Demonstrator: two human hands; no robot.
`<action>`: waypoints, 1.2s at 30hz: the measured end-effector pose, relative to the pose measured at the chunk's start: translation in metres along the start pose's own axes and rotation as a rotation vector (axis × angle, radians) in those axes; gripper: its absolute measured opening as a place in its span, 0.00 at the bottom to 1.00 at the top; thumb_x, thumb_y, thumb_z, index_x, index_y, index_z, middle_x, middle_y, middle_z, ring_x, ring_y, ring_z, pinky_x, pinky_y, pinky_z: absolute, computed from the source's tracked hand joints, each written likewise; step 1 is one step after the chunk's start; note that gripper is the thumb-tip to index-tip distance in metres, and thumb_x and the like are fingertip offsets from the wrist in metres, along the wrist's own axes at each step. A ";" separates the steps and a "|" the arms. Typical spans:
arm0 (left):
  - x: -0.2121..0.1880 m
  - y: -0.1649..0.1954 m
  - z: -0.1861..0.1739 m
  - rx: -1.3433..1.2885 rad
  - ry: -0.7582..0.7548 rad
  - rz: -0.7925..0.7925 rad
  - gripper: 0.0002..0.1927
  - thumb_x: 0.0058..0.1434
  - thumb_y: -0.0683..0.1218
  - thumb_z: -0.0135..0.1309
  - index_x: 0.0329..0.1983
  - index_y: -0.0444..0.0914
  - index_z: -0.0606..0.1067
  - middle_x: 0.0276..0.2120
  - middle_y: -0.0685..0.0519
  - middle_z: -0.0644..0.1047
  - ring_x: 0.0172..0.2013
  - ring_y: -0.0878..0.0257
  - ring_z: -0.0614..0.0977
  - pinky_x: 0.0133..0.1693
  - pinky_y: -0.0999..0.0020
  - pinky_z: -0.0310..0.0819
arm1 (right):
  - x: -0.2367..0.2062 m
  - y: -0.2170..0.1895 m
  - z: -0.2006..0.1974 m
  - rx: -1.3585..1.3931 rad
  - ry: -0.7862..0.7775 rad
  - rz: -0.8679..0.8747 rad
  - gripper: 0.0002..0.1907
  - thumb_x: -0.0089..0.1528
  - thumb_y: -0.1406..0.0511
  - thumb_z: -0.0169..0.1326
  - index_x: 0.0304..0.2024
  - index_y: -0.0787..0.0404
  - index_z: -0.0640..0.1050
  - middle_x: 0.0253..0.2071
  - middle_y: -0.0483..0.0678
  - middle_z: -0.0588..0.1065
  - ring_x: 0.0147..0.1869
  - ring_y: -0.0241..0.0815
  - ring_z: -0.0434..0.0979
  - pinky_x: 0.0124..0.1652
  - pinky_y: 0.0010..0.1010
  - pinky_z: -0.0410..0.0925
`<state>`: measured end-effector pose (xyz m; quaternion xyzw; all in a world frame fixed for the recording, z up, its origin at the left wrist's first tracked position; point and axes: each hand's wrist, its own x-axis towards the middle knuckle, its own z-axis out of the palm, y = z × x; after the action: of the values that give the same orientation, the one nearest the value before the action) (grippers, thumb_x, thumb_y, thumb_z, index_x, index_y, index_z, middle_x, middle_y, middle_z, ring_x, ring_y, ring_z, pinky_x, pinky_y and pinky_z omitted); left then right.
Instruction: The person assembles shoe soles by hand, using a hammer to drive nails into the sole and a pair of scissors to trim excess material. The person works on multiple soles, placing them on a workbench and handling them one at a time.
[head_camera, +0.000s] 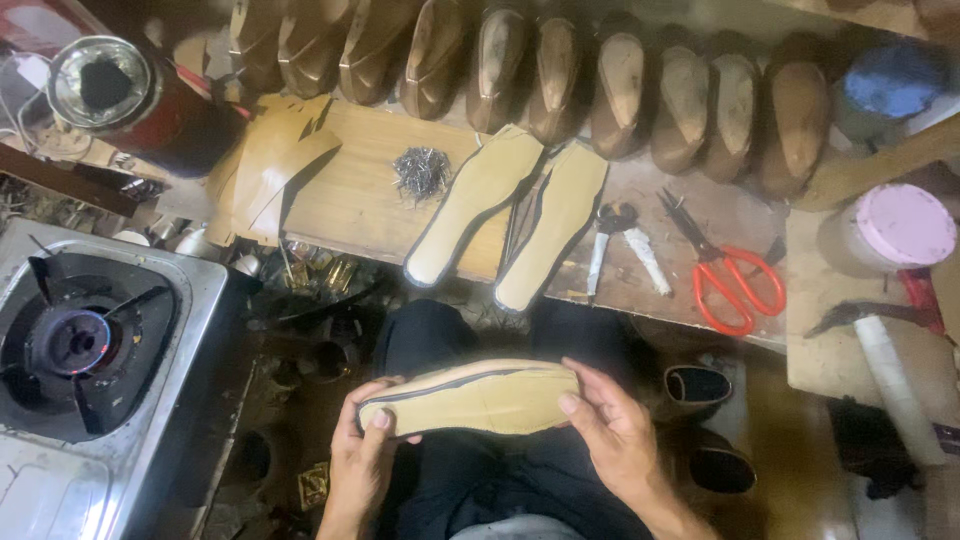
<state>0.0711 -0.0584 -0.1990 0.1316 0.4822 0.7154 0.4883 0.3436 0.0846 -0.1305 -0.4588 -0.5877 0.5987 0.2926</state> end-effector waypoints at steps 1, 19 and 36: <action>-0.001 0.000 0.000 -0.002 0.008 -0.014 0.23 0.63 0.49 0.55 0.57 0.33 0.68 0.56 0.42 0.74 0.46 0.54 0.81 0.37 0.59 0.80 | 0.000 -0.001 0.000 -0.010 -0.003 -0.001 0.25 0.64 0.65 0.55 0.62 0.69 0.72 0.52 0.55 0.82 0.51 0.38 0.82 0.47 0.31 0.76; 0.048 -0.006 0.036 0.356 -0.032 -0.127 0.19 0.64 0.47 0.55 0.55 0.34 0.70 0.41 0.46 0.79 0.37 0.61 0.82 0.33 0.65 0.84 | 0.094 -0.092 -0.003 -0.545 0.021 -0.367 0.18 0.63 0.64 0.59 0.54 0.62 0.79 0.47 0.50 0.81 0.46 0.40 0.83 0.44 0.28 0.75; 0.052 0.012 0.051 0.297 -0.021 -0.165 0.18 0.64 0.47 0.56 0.52 0.32 0.71 0.33 0.47 0.80 0.27 0.63 0.81 0.28 0.70 0.79 | 0.282 -0.111 0.110 -0.941 -0.065 -0.831 0.08 0.62 0.62 0.58 0.37 0.60 0.83 0.38 0.54 0.78 0.46 0.58 0.78 0.45 0.47 0.70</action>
<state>0.0723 0.0129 -0.1779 0.1696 0.5867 0.5924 0.5254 0.1094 0.3033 -0.0934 -0.2532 -0.9261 0.1258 0.2497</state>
